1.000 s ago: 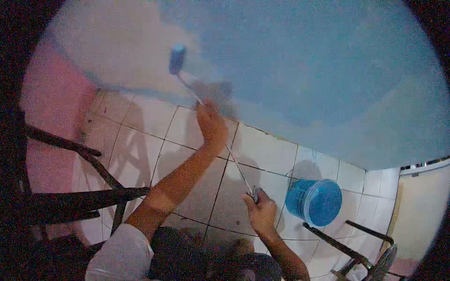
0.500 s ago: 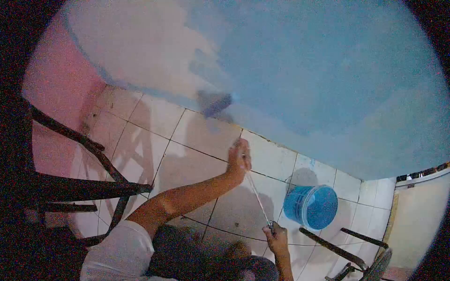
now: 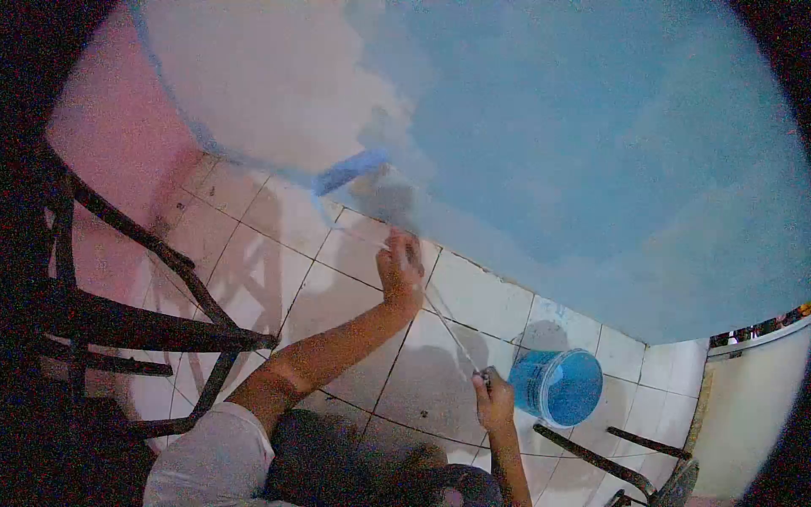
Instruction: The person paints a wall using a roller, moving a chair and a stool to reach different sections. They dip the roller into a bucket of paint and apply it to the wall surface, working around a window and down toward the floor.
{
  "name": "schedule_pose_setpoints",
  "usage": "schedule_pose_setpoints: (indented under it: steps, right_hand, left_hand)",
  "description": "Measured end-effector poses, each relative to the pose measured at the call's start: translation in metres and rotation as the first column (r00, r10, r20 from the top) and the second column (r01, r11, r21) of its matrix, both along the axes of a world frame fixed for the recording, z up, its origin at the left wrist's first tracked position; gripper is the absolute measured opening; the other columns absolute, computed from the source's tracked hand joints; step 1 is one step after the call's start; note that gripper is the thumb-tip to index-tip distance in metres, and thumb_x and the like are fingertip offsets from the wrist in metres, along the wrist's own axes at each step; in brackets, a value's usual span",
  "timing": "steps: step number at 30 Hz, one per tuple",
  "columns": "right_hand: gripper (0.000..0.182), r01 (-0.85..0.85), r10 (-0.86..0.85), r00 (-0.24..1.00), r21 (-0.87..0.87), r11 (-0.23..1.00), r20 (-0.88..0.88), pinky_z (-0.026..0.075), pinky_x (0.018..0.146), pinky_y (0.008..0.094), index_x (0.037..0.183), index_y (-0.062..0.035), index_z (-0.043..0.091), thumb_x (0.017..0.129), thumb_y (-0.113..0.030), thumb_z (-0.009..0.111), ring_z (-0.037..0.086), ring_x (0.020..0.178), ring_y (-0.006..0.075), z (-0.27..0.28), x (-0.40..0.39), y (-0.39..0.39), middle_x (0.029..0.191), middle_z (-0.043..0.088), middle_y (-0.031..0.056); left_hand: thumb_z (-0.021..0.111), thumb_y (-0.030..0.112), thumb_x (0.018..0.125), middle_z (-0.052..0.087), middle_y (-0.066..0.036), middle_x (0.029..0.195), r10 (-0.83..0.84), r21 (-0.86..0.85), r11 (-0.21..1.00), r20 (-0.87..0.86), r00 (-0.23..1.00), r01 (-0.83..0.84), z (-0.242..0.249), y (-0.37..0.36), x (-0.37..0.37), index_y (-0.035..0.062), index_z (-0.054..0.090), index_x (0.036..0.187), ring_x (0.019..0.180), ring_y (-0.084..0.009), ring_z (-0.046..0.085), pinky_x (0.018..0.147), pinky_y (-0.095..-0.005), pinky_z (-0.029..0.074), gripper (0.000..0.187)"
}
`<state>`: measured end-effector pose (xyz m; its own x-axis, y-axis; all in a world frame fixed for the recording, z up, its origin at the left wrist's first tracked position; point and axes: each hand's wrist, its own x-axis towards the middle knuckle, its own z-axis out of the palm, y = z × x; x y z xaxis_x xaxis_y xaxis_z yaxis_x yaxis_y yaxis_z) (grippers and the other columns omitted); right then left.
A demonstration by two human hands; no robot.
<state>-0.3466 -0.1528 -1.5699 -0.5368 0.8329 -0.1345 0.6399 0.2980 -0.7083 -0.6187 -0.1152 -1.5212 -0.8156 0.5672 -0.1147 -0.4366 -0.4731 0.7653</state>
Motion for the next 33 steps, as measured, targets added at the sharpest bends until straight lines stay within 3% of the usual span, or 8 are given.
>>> schedule_pose_setpoints:
  steps: [4, 7, 14, 17, 19, 23, 29, 33]
  right_hand:
    - [0.044, -0.130, -0.264, 0.902, -0.797, 0.590, -0.342, 0.035, 0.038, 0.0279, 0.068, -0.0053, 0.050, 0.091, -0.043, 0.045, 0.043, 0.039, 0.0148, -0.069, 0.035, -0.025, 0.052, 0.046, 0.0041]
    - [0.046, -0.010, -0.245, 0.946, -0.771, 0.637, -0.214, 0.041, 0.044, 0.0307, 0.073, -0.0064, 0.054, 0.090, -0.048, 0.044, 0.048, 0.042, 0.0178, -0.091, 0.025, -0.036, 0.053, 0.050, 0.0053]
    - [0.050, -0.532, -0.519, 0.729, -0.847, -0.020, -0.446, 0.040, 0.045, 0.0316, 0.080, -0.0074, 0.055, 0.089, -0.055, 0.041, 0.045, 0.044, 0.0173, -0.120, -0.011, -0.036, 0.058, 0.049, 0.0051]
    - [0.053, -0.241, 0.026, 0.943, -0.632, 0.736, -0.330, 0.040, 0.049, 0.0383, 0.082, -0.0055, 0.053, 0.091, -0.054, 0.033, 0.046, 0.047, 0.0226, -0.161, -0.023, -0.045, 0.060, 0.048, 0.0076]
    - [0.056, -0.224, 0.120, 0.962, -0.454, 0.863, -0.246, 0.035, 0.045, 0.0364, 0.073, -0.0076, 0.049, 0.090, -0.058, 0.030, 0.041, 0.043, 0.0211, -0.156, -0.033, -0.053, 0.054, 0.043, 0.0065]
    - [0.048, -0.118, -0.016, 0.983, -0.702, 0.703, -0.181, 0.035, 0.050, 0.0381, 0.071, -0.0066, 0.047, 0.090, -0.050, 0.036, 0.044, 0.051, 0.0242, -0.083, -0.065, -0.010, 0.054, 0.043, 0.0089]
    - [0.054, -0.253, 0.273, 0.925, 0.107, 0.961, -0.264, 0.040, 0.044, 0.0384, 0.072, -0.0105, 0.048, 0.090, -0.058, 0.030, 0.045, 0.044, 0.0207, -0.095, -0.066, -0.028, 0.057, 0.047, 0.0055]
    - [0.056, 0.076, -0.283, 0.949, -0.769, 0.634, -0.139, 0.040, 0.047, 0.0344, 0.073, -0.0097, 0.046, 0.087, -0.062, 0.034, 0.047, 0.050, 0.0177, -0.157, -0.017, -0.083, 0.060, 0.048, 0.0049]
  left_hand:
    - [0.040, 0.035, 0.096, 0.035, -0.001, 0.061, -0.115, -0.248, 0.968, -0.289, 0.950, 0.041, -0.018, 0.002, 0.024, 0.0065, 0.042, 0.069, 0.055, -0.0119, 0.035, 0.055, -0.0278, 0.030, 0.040]
    - [0.043, 0.030, 0.094, 0.043, -0.008, 0.059, -0.140, -0.270, 0.963, -0.449, 0.882, 0.015, -0.043, 0.028, 0.033, 0.0020, 0.047, 0.073, 0.056, -0.0191, 0.043, 0.056, -0.0348, 0.035, 0.035]
    - [0.045, 0.022, 0.091, 0.056, -0.020, 0.070, -0.262, -0.477, 0.869, -0.672, 0.693, -0.133, -0.054, 0.057, 0.023, -0.0023, 0.057, 0.087, 0.070, -0.0405, 0.055, 0.063, -0.0465, 0.041, 0.028]
    - [0.044, 0.021, 0.091, 0.056, -0.020, 0.072, -0.258, -0.445, 0.886, -0.705, 0.660, -0.129, -0.046, 0.052, 0.007, -0.0022, 0.056, 0.086, 0.069, -0.0394, 0.055, 0.064, -0.0454, 0.041, 0.027]
    - [0.044, 0.021, 0.092, 0.053, -0.018, 0.070, -0.247, -0.421, 0.899, -0.719, 0.649, -0.125, -0.033, 0.052, -0.008, -0.0017, 0.053, 0.085, 0.065, -0.0338, 0.053, 0.064, -0.0425, 0.040, 0.026]
    - [0.043, 0.022, 0.094, 0.046, -0.012, 0.065, -0.143, -0.362, 0.924, -0.622, 0.770, -0.121, 0.005, 0.060, -0.036, -0.0005, 0.049, 0.083, 0.060, -0.0226, 0.047, 0.061, -0.0378, 0.038, 0.026]
    - [0.044, 0.033, 0.094, 0.049, -0.005, 0.071, -0.223, -0.419, 0.908, -0.439, 0.870, 0.021, -0.001, 0.051, -0.025, 0.0023, 0.052, 0.087, 0.067, -0.0185, 0.048, 0.062, -0.0343, 0.040, 0.032]
    - [0.042, 0.016, 0.093, 0.051, -0.013, 0.070, -0.458, -0.604, 0.797, -0.619, 0.638, -0.013, -0.070, 0.046, 0.024, 0.0003, 0.052, 0.085, 0.068, -0.0255, 0.054, 0.065, -0.0409, 0.040, 0.020]
